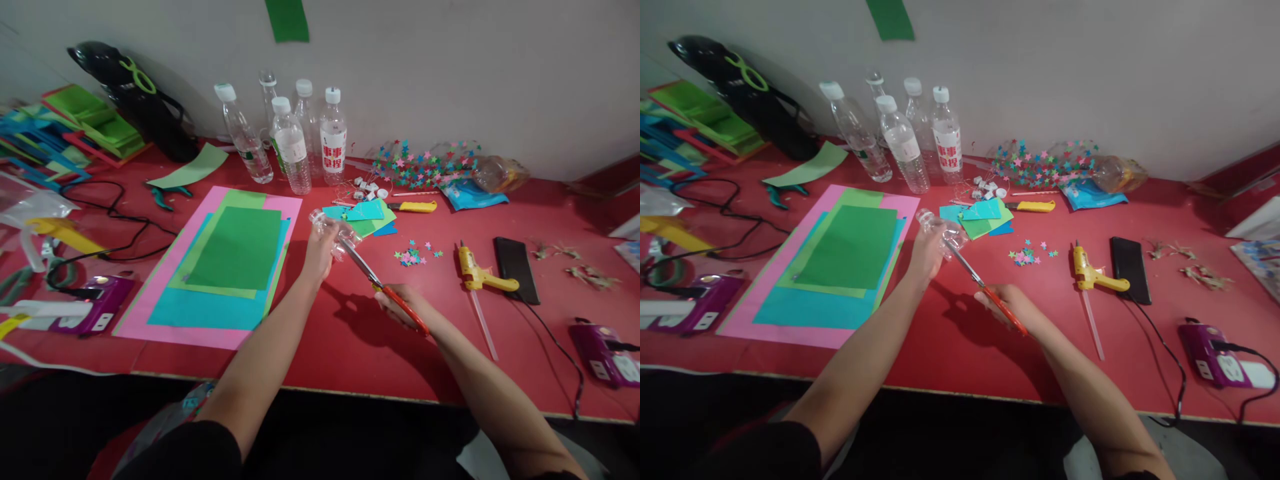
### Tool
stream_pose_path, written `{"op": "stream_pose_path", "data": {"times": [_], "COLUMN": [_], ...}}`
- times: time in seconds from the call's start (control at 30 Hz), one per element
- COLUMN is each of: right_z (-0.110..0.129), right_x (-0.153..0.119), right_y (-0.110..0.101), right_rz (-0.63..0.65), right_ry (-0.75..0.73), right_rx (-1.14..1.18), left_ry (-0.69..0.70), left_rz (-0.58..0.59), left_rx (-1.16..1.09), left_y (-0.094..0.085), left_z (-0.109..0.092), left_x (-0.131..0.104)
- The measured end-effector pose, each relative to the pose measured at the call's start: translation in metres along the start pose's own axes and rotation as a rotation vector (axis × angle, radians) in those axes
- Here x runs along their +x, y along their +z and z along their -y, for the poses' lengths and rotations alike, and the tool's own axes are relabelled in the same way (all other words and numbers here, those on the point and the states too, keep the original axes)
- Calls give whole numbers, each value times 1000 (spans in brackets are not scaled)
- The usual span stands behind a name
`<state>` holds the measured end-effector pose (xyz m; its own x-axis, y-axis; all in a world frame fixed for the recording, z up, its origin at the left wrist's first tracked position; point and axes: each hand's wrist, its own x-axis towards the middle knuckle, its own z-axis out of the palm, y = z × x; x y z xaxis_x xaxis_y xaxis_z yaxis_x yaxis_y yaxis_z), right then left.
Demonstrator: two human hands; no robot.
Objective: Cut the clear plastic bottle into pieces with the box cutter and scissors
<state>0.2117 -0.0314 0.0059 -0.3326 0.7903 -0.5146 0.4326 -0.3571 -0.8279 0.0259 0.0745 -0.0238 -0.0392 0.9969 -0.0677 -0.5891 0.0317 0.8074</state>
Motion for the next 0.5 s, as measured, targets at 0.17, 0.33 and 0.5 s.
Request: {"op": "stream_pose_path", "data": {"times": [0.17,0.33,0.5], "right_z": [2,0,1], "right_x": [0,1,-1], "right_y": [2,2,1], "right_rz": [-13,10,53], "right_ry": [24,-24,-57], "right_rx": [16,33,19], "left_ry": [-6,22,30], "left_rz": [5,13,40], "left_rx": [17,-2,-4], "left_y": [0,-1,-4], "left_z": [-2,-3,0], "left_x": [0,1,3]}}
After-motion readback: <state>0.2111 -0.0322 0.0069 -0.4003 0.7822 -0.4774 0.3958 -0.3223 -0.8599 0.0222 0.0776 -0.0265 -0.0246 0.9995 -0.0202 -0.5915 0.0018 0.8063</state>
